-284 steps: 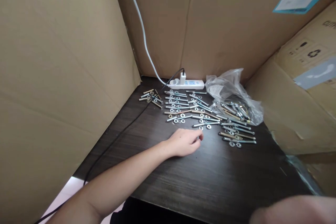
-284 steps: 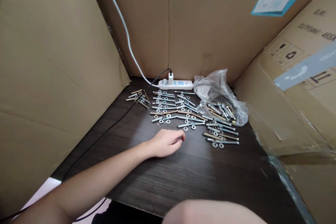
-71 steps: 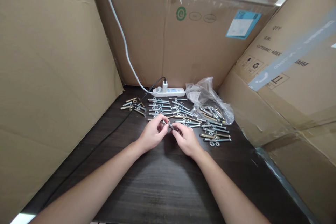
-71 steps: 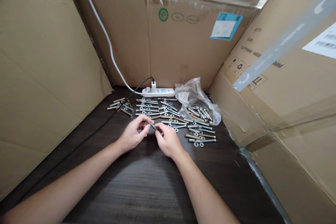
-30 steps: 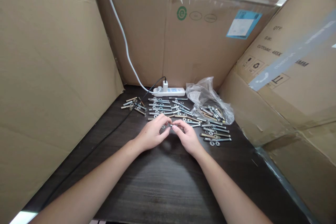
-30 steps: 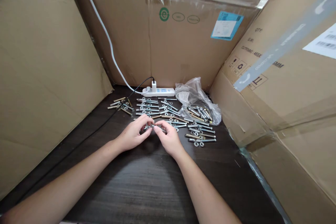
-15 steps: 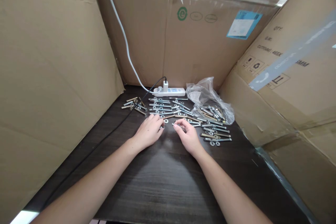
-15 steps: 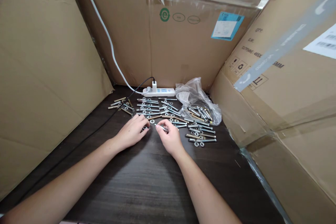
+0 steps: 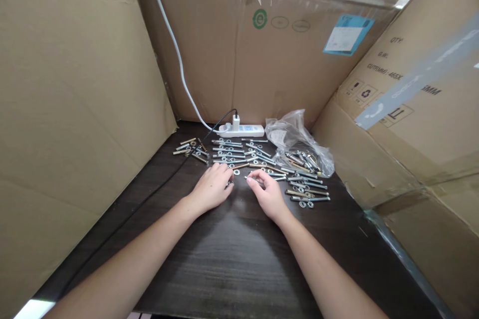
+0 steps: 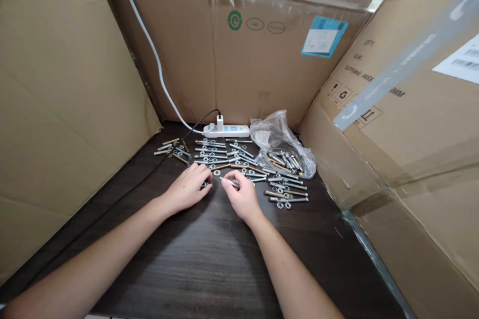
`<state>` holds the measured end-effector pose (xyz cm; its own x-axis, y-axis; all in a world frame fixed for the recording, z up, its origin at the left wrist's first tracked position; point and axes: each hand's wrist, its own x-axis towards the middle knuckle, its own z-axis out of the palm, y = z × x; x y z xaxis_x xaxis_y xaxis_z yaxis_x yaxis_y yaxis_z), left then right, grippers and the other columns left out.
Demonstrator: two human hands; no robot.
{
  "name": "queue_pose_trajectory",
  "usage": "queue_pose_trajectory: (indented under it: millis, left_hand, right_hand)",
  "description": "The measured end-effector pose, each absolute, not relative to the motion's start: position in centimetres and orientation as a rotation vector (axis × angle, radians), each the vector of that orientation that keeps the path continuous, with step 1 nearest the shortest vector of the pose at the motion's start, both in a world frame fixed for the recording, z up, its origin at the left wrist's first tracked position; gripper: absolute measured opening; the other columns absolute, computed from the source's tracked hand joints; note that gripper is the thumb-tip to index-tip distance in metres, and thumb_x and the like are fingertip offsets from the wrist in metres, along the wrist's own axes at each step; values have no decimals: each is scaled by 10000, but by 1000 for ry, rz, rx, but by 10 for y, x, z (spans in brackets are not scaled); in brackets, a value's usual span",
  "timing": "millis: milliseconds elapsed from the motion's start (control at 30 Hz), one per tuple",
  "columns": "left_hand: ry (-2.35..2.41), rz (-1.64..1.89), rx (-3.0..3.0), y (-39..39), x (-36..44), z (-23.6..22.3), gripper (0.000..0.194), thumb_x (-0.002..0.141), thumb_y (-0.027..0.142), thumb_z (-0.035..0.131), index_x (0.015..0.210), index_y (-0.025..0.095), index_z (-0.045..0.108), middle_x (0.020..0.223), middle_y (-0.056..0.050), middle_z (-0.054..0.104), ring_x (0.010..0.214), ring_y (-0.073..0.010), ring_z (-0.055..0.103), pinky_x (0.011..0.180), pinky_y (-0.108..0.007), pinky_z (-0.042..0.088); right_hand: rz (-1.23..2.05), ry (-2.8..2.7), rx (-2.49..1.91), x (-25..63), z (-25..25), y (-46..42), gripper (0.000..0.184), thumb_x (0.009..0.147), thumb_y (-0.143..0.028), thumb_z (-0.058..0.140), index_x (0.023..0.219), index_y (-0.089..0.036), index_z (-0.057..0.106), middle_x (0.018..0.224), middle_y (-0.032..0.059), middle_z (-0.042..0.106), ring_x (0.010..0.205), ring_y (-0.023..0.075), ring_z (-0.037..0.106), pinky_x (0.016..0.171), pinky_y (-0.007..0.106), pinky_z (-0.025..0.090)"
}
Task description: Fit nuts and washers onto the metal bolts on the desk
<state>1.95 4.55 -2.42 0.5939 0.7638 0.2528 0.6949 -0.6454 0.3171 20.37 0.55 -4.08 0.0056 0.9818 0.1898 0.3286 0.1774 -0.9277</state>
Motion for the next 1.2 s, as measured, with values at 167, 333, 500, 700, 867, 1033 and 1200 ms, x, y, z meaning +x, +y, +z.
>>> queue_pose_trajectory:
  millis: [167, 333, 500, 700, 867, 1033, 1200]
  left_hand:
    - [1234, 534, 2685, 48, 21, -24, 79, 832, 204, 525, 770, 180, 567, 840, -51, 583, 842, -210, 490, 761, -340, 401]
    - [1140, 765, 2632, 46, 25, -16, 174, 915, 239, 426, 846, 186, 576, 876, -47, 602, 861, -200, 497, 781, -340, 390]
    - [966, 892, 2533, 39, 28, -10, 184, 941, 245, 394, 893, 190, 564, 877, -37, 599, 856, -185, 501, 810, -333, 387]
    - [945, 854, 2517, 38, 28, -12, 198, 948, 259, 383, 910, 200, 568, 889, -31, 600, 873, -184, 517, 822, -330, 389]
    - [966, 878, 2459, 38, 29, -11, 174, 944, 259, 390, 976, 195, 548, 941, -32, 604, 911, -181, 535, 825, -319, 398]
    - [951, 840, 2460, 35, 29, -10, 150, 936, 253, 392, 927, 187, 526, 888, -26, 576, 843, -168, 528, 767, -295, 409]
    - [912, 787, 2474, 33, 30, -10, 146, 926, 270, 418, 957, 191, 536, 891, -27, 576, 840, -165, 529, 758, -286, 419]
  right_hand:
    - [849, -1507, -1328, 203, -40, 5, 201, 822, -379, 530, 829, -184, 582, 698, 1, 572, 701, 158, 545, 633, 257, 430]
    - [842, -1540, -1327, 203, -38, 4, 185, 828, -364, 524, 829, -189, 581, 730, 11, 596, 721, 166, 559, 639, 260, 434]
    - [834, -1580, -1326, 201, -35, 2, 169, 827, -340, 529, 843, -183, 590, 787, 19, 621, 743, 167, 564, 663, 267, 434]
    - [921, -1549, -1225, 200, -35, 2, 172, 834, -348, 529, 846, -183, 576, 800, 11, 606, 746, 156, 555, 699, 270, 433]
    - [1059, -1428, -1187, 200, -36, 3, 187, 830, -370, 534, 827, -187, 571, 698, -13, 534, 621, 121, 483, 586, 242, 396]
    - [1207, -1290, -1169, 200, -35, 4, 244, 805, -431, 563, 788, -188, 565, 574, -53, 397, 488, 86, 333, 458, 218, 285]
    - [1284, -1292, -1141, 200, -36, 4, 253, 807, -442, 558, 792, -190, 578, 548, -64, 347, 465, 80, 279, 442, 221, 241]
